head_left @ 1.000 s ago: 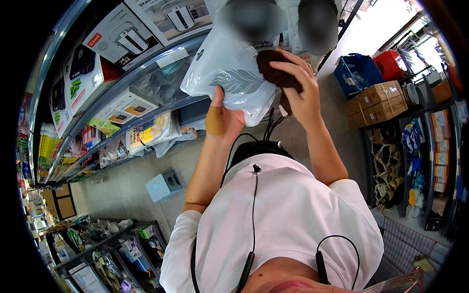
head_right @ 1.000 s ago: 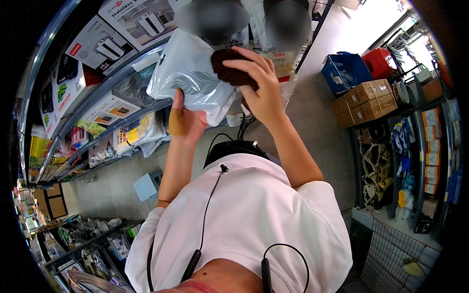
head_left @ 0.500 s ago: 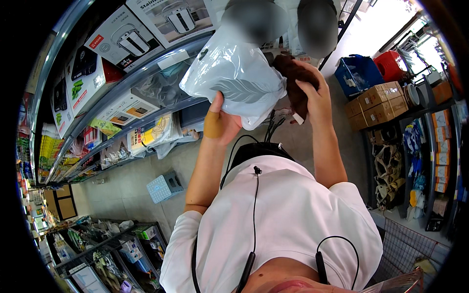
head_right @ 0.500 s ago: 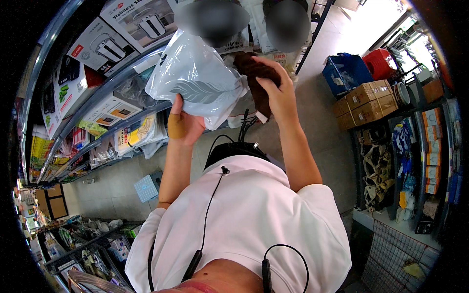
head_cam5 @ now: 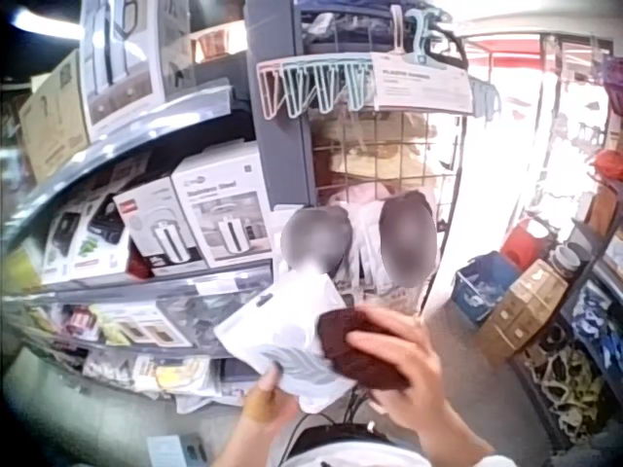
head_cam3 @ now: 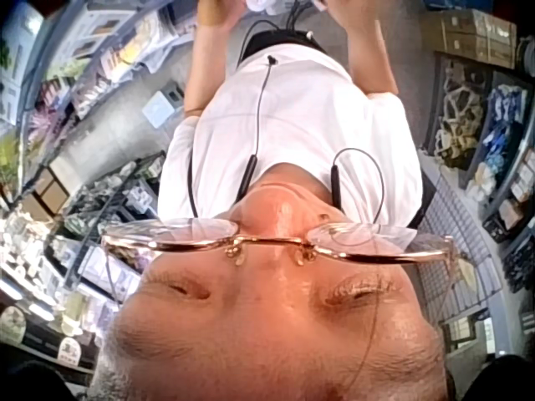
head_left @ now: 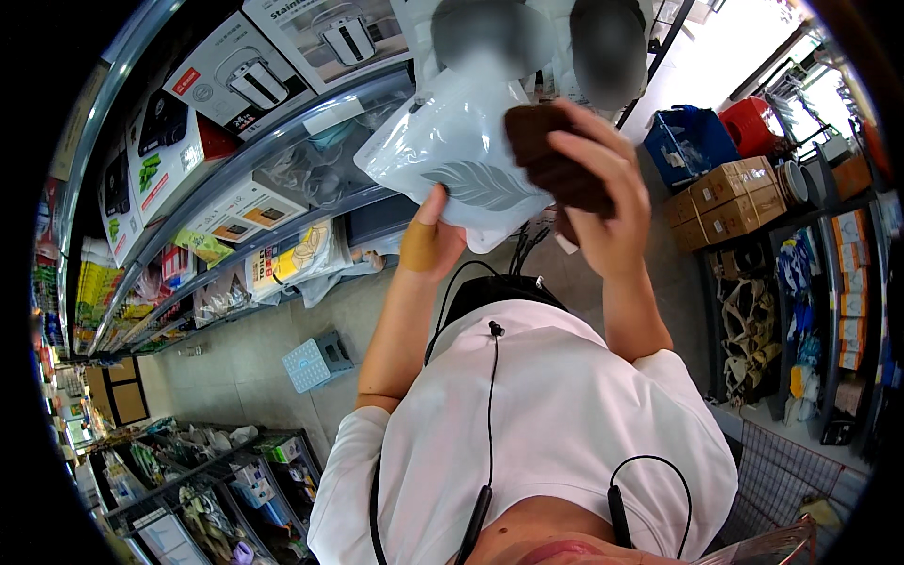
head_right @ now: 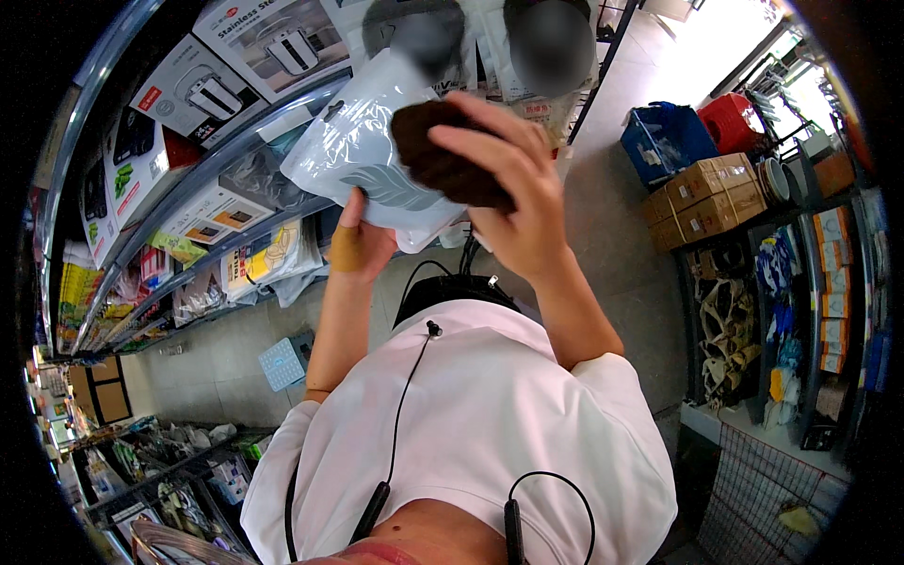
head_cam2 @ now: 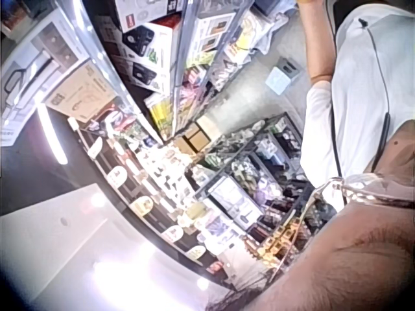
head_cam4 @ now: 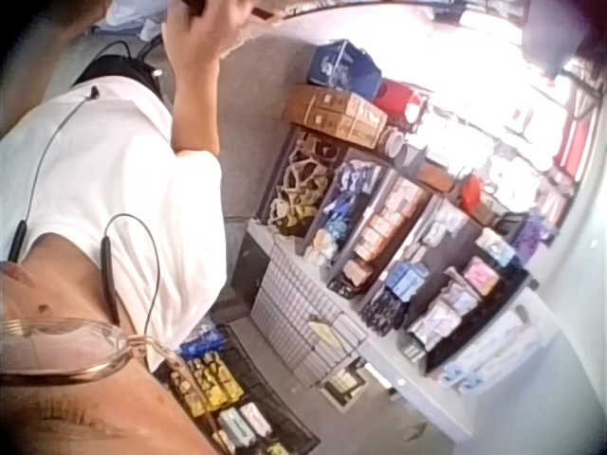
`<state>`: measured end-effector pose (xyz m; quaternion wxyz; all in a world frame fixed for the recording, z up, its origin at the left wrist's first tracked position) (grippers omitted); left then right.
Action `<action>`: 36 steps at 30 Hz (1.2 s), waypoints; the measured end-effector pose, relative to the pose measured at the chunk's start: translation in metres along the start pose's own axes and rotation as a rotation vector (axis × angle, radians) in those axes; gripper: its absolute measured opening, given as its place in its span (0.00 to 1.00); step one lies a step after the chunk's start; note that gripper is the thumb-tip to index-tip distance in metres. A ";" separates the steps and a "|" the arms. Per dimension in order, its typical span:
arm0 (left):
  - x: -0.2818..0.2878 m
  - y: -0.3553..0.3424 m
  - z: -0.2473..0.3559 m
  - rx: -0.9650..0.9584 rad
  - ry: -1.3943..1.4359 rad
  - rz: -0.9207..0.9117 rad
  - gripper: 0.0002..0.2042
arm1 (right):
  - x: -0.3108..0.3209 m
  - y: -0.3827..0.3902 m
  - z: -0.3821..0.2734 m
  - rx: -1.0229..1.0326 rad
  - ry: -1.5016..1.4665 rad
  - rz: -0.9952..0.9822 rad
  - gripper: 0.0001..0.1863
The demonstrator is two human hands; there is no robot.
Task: The person wipes the surfaces of packaged kitchenware items on a store shelf using a brown cloth. They handle multiple items, including packaged cutting boards and stainless steel containers, wiping the plastic packaging and placing them back on the shelf.
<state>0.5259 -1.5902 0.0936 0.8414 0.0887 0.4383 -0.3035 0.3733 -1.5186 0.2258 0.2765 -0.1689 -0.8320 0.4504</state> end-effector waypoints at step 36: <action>-0.066 -0.004 0.006 -0.404 -1.159 -0.073 0.31 | -0.055 0.073 0.089 -0.987 -1.120 0.391 0.18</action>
Point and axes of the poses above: each hand's wrist, its own y-axis away from the middle knuckle, its own x-axis out of the back of the hand, z = x × y, the point moved 6 cm from there along -y, towards the middle knuckle, and after that the axes turned 1 degree about -x, right-handed, at the moved point
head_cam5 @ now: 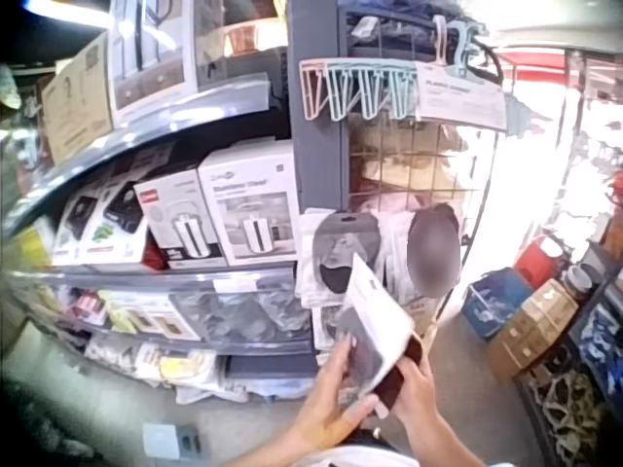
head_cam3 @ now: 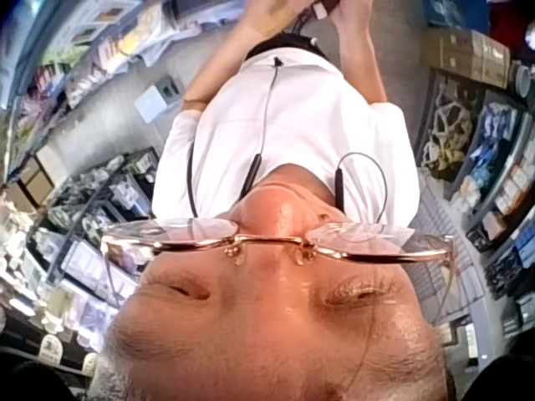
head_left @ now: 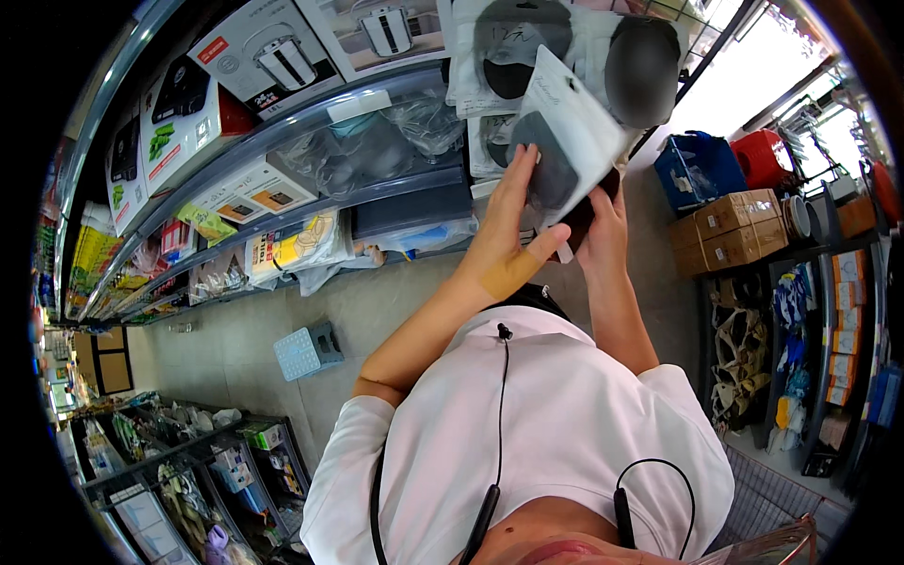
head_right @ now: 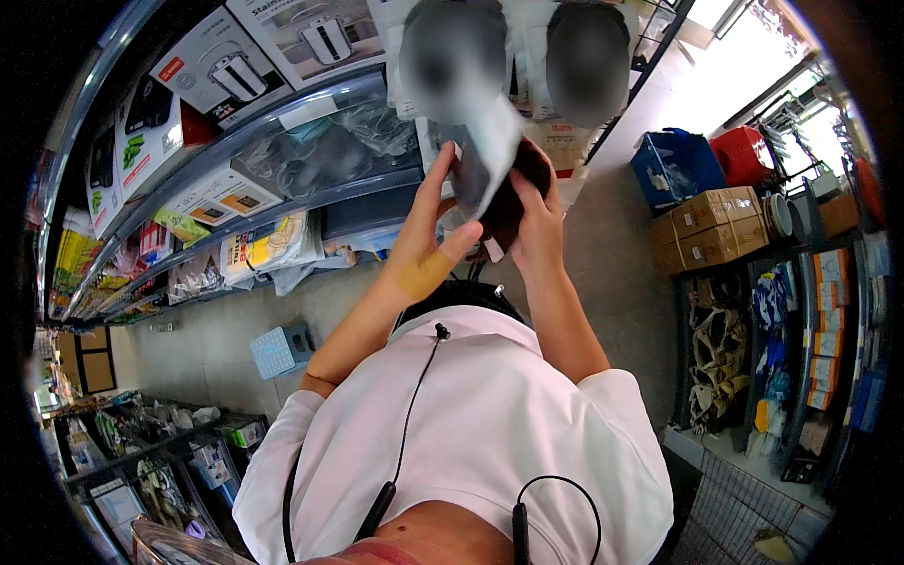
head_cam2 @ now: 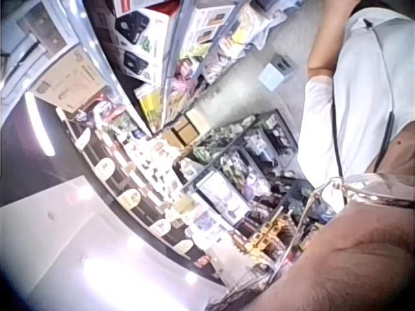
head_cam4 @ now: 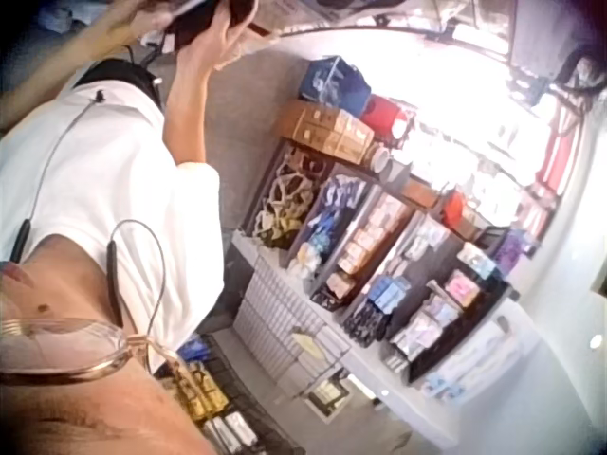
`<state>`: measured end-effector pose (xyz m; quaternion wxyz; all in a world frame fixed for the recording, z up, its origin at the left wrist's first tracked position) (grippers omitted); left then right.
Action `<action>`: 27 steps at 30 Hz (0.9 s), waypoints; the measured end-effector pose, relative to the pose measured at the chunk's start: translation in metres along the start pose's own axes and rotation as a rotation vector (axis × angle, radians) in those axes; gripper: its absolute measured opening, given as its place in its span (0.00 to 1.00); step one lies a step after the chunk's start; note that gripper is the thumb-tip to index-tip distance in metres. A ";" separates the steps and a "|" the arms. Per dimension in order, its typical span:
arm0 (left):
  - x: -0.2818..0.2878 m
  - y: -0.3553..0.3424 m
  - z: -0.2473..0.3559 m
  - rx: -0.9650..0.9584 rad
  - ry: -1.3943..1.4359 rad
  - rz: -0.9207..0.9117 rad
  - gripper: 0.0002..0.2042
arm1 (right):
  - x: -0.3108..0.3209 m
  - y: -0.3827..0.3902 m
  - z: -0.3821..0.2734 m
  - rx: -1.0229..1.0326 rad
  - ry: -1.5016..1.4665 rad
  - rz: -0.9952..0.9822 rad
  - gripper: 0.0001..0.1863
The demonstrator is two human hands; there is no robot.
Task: The person wipes the surfaces of packaged kitchenware items on a store shelf using a brown cloth. They handle multiple items, including packaged cutting boards and stainless steel containers, wiping the plastic packaging and placing them back on the shelf.
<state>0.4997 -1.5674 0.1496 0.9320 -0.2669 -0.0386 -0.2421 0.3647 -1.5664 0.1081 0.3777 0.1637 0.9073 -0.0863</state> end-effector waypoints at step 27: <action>0.004 0.004 0.032 -0.156 -0.456 -0.002 0.21 | 0.028 -0.006 0.005 -0.264 -0.085 -0.220 0.29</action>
Point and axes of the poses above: each hand's wrist, its own y-axis away from the middle knuckle, its own x-axis out of the back of the hand, z = x × y, the point moved 6 cm from there along -y, towards the middle knuckle, and after that the axes turned 1 degree about -x, right-handed, at the moved point
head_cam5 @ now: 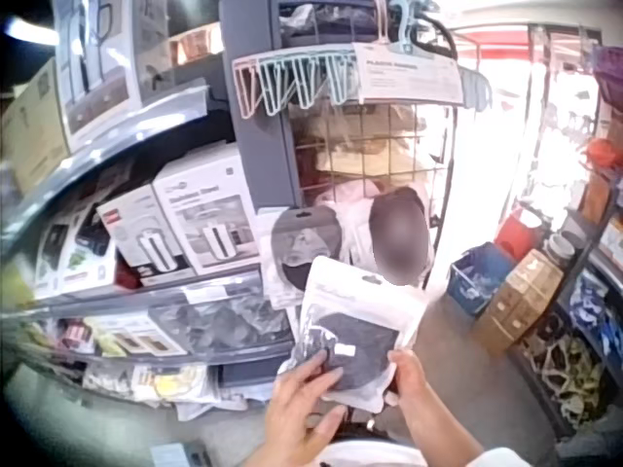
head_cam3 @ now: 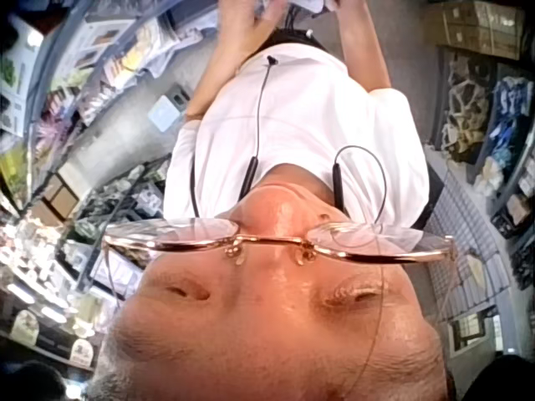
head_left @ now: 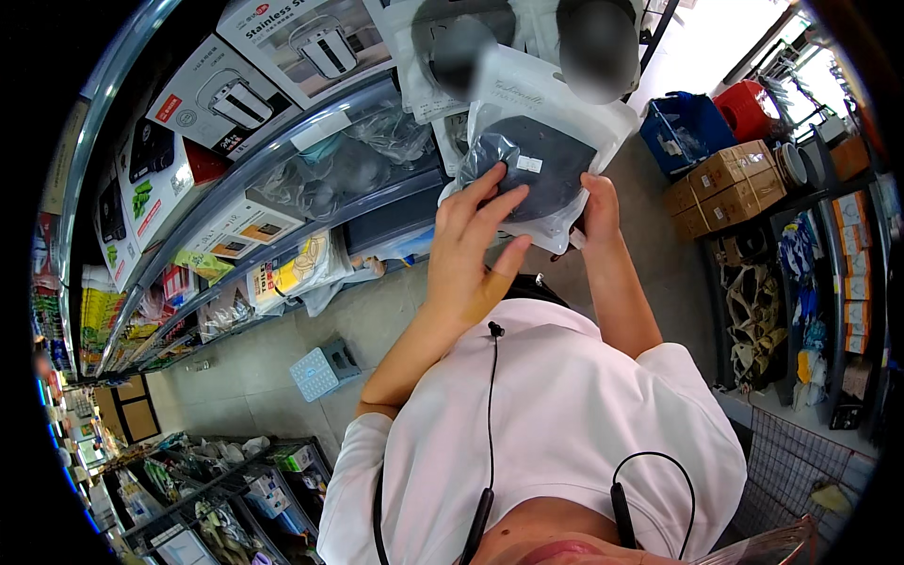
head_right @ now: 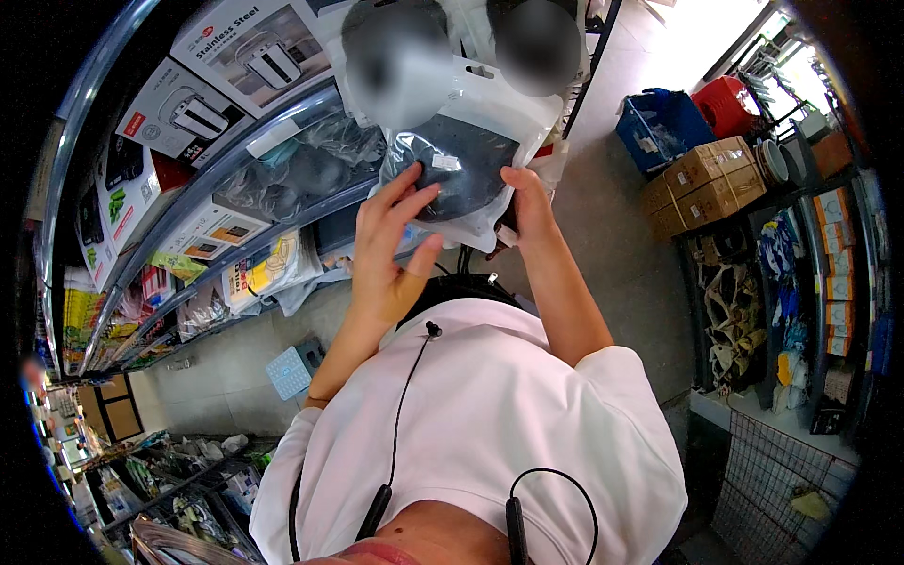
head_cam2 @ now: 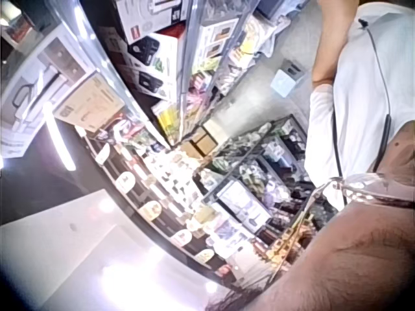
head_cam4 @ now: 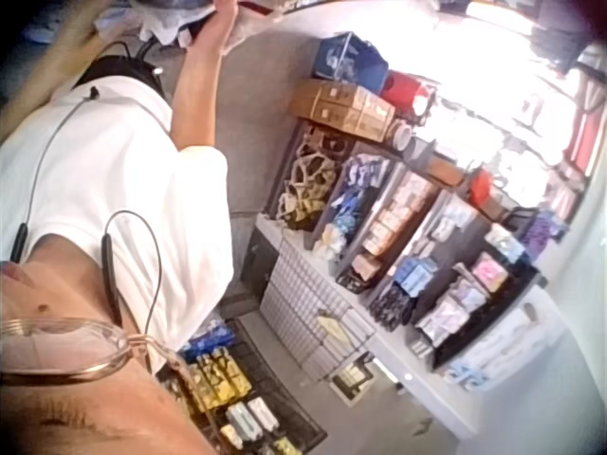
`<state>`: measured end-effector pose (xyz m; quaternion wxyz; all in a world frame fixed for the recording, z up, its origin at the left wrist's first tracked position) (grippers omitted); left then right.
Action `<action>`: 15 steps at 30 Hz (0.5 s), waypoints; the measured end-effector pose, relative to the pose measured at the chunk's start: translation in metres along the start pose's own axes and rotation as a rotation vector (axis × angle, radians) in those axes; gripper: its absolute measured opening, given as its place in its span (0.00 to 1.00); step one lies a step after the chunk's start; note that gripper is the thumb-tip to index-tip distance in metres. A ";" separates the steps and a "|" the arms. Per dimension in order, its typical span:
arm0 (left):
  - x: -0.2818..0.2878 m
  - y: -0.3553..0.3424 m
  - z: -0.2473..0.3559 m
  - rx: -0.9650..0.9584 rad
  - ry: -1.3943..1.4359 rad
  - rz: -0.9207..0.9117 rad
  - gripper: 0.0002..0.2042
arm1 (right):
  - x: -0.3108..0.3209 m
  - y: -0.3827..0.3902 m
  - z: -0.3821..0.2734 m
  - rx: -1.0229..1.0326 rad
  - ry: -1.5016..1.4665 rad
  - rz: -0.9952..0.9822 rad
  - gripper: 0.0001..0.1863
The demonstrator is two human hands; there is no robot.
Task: The person wipes the surfaces of packaged kitchenware items on a store shelf using a brown cloth. They handle multiple items, including packaged cutting boards and stainless steel containers, wiping the plastic packaging and placing them back on the shelf.
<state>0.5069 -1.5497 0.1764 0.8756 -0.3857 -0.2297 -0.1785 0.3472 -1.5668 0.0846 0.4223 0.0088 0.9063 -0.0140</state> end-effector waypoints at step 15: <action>0.002 0.021 -0.071 0.353 0.512 0.210 0.17 | 0.004 -0.001 0.002 0.026 0.035 -0.037 0.25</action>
Point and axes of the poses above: each hand's wrist, its own y-axis away from the middle knuckle, its own x-axis out of the back of the hand, z = x × y, the point moved 6 cm from there along -y, towards the middle knuckle, and after that the axes turned 1 degree about -x, right-handed, at the moved point
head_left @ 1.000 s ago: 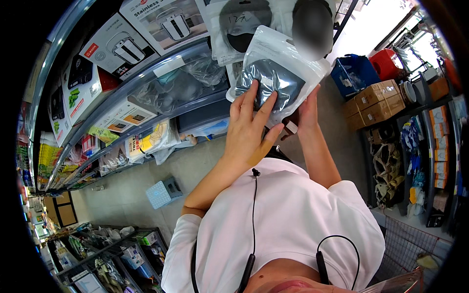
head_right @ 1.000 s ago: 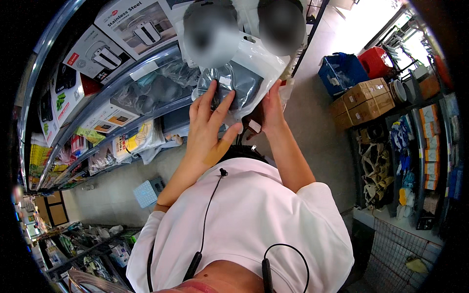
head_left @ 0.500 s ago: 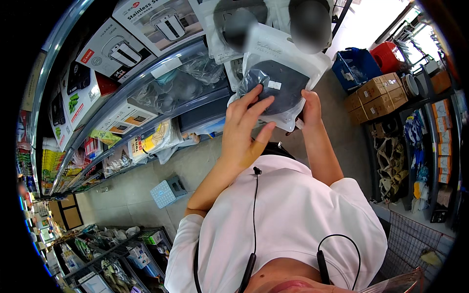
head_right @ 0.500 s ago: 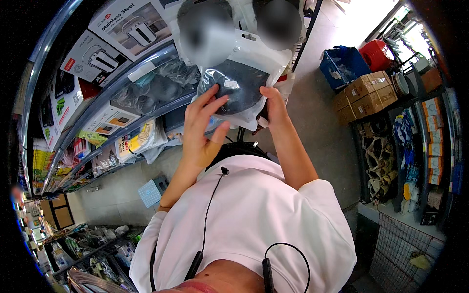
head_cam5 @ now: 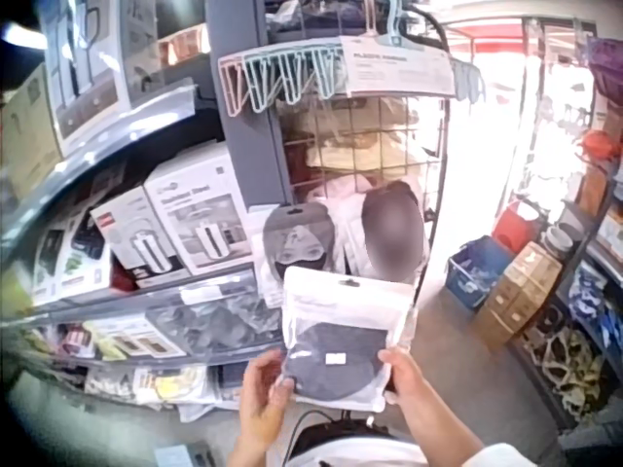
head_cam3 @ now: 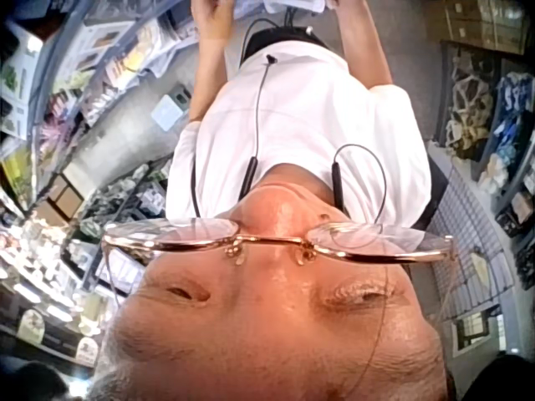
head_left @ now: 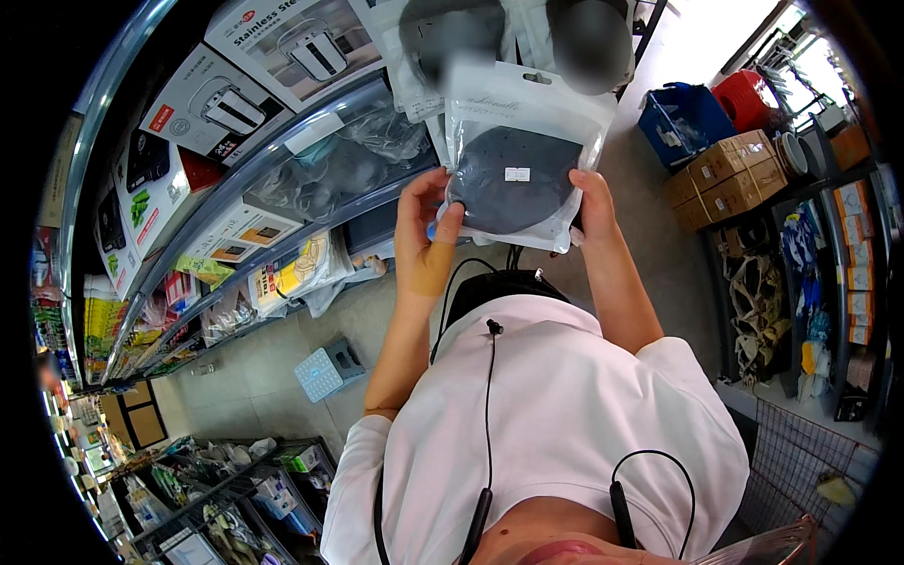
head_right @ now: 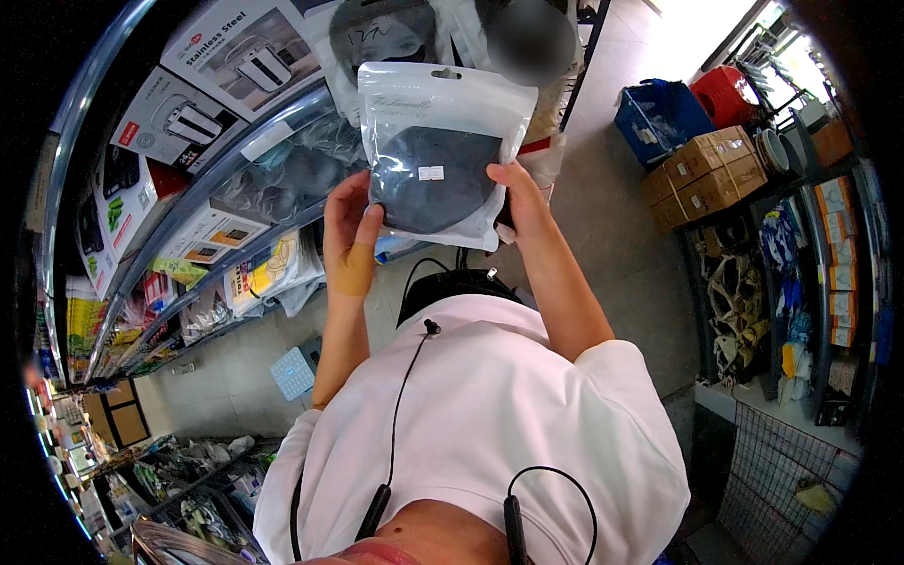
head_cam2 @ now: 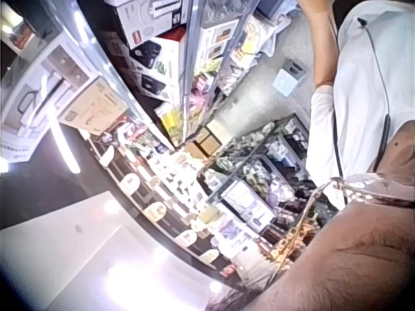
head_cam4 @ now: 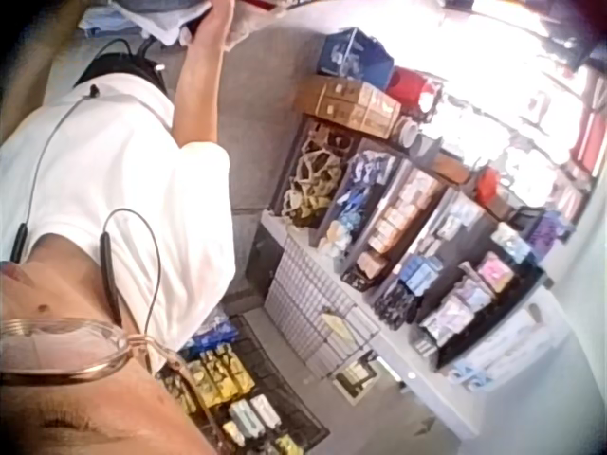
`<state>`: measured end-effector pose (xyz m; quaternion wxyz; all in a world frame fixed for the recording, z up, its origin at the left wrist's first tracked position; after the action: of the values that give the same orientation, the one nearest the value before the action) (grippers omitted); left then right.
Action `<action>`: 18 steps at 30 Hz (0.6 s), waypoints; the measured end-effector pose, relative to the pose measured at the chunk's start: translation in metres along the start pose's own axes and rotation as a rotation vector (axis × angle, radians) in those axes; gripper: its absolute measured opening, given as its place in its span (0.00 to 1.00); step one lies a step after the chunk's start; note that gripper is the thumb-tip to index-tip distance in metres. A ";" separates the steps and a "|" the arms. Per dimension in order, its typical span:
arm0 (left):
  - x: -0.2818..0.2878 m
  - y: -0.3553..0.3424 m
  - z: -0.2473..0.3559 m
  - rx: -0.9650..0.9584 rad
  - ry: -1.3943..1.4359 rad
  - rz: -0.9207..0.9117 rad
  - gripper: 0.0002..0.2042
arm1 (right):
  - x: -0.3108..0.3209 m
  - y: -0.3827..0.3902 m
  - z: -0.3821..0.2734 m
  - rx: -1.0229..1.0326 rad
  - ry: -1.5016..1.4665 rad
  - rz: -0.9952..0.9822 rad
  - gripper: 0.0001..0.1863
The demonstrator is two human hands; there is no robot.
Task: The person wipes the surfaces of packaged kitchenware items on a store shelf using a brown cloth. They handle multiple items, including packaged cutting boards and stainless steel containers, wiping the plastic packaging and placing them back on the shelf.
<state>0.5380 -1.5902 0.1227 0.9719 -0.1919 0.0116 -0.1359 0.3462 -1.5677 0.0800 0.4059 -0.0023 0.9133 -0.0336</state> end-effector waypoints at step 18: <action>-0.003 0.003 -0.027 0.329 0.439 -0.109 0.12 | 0.006 -0.005 0.006 -0.084 -0.051 0.107 0.21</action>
<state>0.5335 -1.5963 0.0967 0.9554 0.0024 0.1894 -0.2263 0.3470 -1.5733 0.0719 0.4296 0.0284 0.9022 0.0266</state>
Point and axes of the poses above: each hand's wrist, its own y-axis away from the middle knuckle, its own x-axis out of the back of the hand, z = x × y, the point moved 6 cm from there along -y, towards the middle knuckle, and after that the axes turned 1 degree about -x, right-handed, at the moved point
